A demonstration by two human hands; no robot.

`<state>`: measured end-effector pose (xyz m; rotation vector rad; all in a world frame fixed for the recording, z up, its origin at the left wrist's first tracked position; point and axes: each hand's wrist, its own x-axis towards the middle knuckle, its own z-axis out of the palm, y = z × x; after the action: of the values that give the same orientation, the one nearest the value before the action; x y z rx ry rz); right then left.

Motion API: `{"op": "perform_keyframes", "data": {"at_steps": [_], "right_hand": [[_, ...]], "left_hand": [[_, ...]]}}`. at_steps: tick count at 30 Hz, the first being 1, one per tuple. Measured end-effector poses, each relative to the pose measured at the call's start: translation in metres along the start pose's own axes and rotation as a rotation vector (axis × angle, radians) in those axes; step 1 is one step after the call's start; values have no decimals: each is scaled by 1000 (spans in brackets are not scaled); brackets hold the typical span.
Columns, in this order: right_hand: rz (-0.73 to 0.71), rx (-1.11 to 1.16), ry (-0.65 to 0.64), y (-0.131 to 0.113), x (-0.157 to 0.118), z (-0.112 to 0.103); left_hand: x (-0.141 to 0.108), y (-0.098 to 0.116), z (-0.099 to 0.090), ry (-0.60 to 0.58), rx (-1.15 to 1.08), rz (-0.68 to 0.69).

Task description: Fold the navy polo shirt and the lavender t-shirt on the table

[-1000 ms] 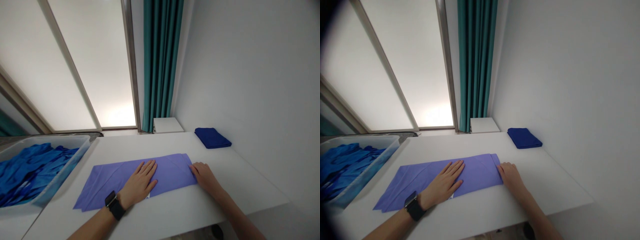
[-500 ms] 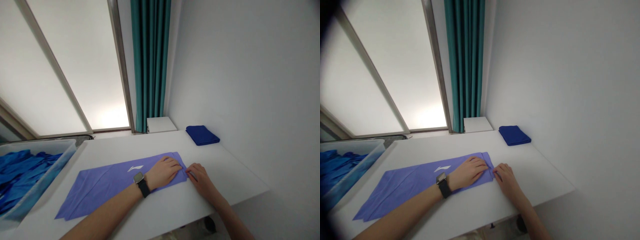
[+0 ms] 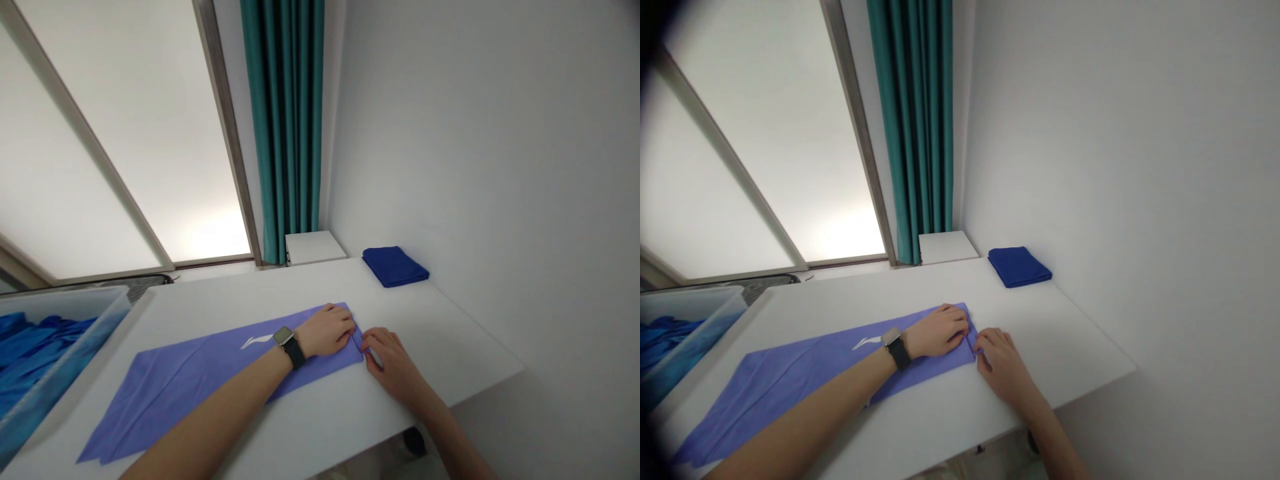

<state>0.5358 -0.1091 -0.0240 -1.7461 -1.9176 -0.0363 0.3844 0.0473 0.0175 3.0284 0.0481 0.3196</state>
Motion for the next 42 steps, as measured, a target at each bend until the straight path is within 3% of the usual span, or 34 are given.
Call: {"op": "perform_keyframes", "data": {"at_steps": [30, 37, 42], "right_hand": [[17, 11, 9, -1, -2, -4], [51, 74, 137, 6, 1, -1], [-21, -54, 127, -6, 13, 8]], "left_hand": [[-4, -10, 4, 72, 78, -112], [-34, -3, -12, 131, 30, -215], [-63, 21, -4, 77, 63, -238]]}}
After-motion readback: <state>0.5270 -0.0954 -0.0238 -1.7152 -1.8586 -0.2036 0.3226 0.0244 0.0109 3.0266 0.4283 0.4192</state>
